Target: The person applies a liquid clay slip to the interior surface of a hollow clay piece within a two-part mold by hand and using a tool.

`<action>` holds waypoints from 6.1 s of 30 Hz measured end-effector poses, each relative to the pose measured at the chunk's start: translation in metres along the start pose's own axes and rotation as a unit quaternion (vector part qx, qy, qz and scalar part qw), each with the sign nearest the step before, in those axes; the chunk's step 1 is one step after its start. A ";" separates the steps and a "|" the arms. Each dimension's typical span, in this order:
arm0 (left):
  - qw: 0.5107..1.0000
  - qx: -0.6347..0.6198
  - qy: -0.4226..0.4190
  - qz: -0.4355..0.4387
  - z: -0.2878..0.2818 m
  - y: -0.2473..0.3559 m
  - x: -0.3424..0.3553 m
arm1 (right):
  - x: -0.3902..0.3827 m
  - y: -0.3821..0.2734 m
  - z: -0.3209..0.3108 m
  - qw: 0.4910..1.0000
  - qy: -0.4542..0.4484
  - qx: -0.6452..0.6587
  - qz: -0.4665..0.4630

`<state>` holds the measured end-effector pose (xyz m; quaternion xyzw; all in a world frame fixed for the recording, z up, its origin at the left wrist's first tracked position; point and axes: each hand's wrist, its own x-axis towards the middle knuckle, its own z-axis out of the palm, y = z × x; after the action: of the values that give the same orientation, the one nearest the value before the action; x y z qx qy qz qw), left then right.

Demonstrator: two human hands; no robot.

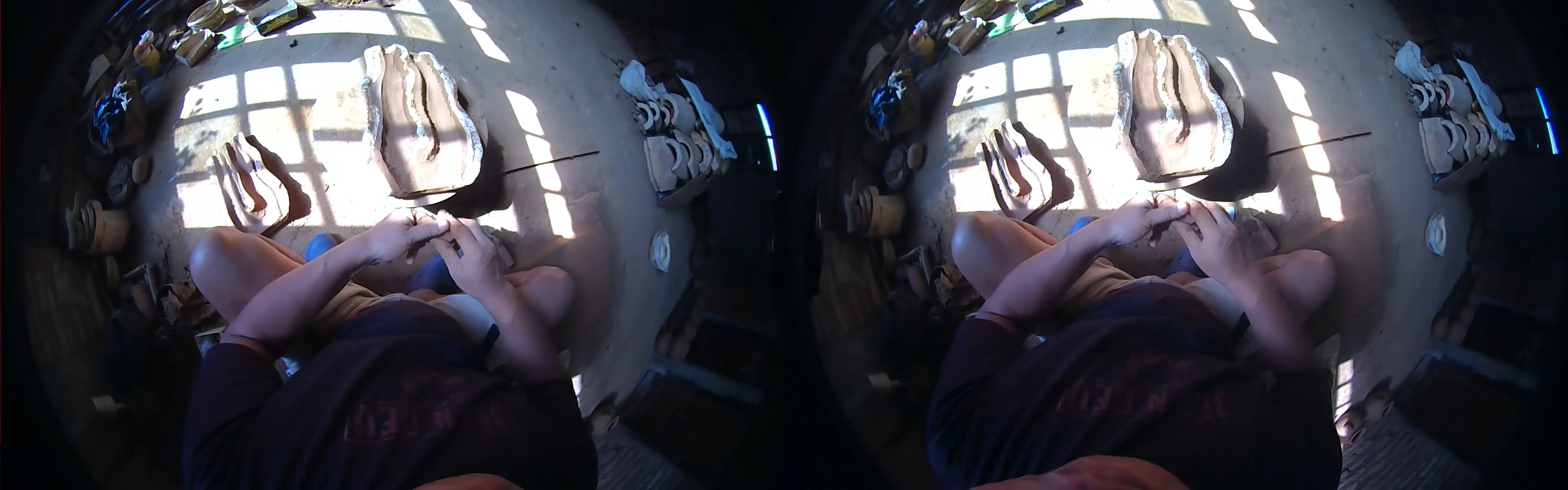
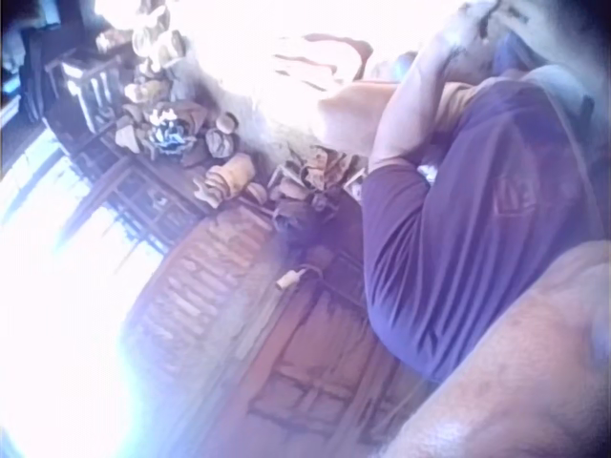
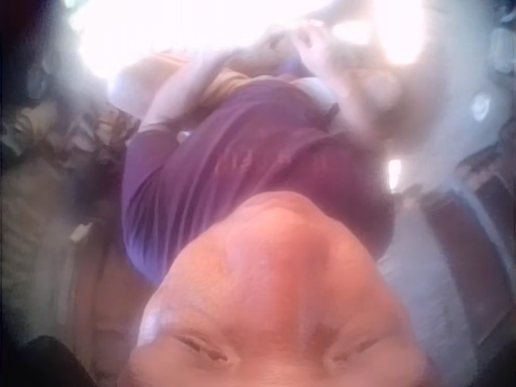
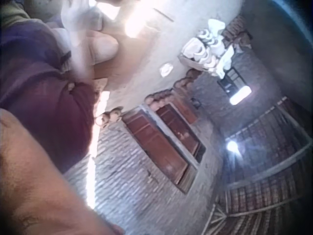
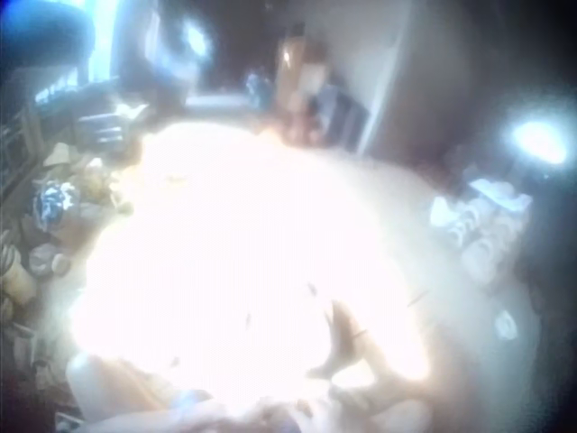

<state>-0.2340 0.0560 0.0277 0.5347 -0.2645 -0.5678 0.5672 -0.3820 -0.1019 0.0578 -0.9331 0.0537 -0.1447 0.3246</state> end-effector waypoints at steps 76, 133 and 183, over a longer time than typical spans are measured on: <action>0.733 0.302 0.565 0.228 -0.098 -0.089 0.080 | 0.065 0.013 0.053 0.927 -0.297 -0.025 0.227; 0.780 0.264 0.553 0.123 -0.077 -0.089 0.089 | 0.046 0.089 0.012 0.994 0.001 0.079 0.077; 0.872 0.250 0.409 0.099 -0.215 0.028 0.021 | 0.020 0.022 0.013 0.842 -0.121 0.448 0.274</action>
<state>-0.0241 0.0961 -0.0154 0.8141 -0.1938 -0.1546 0.5251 -0.3593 -0.1149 0.0389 -0.6436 0.1971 0.0560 0.7374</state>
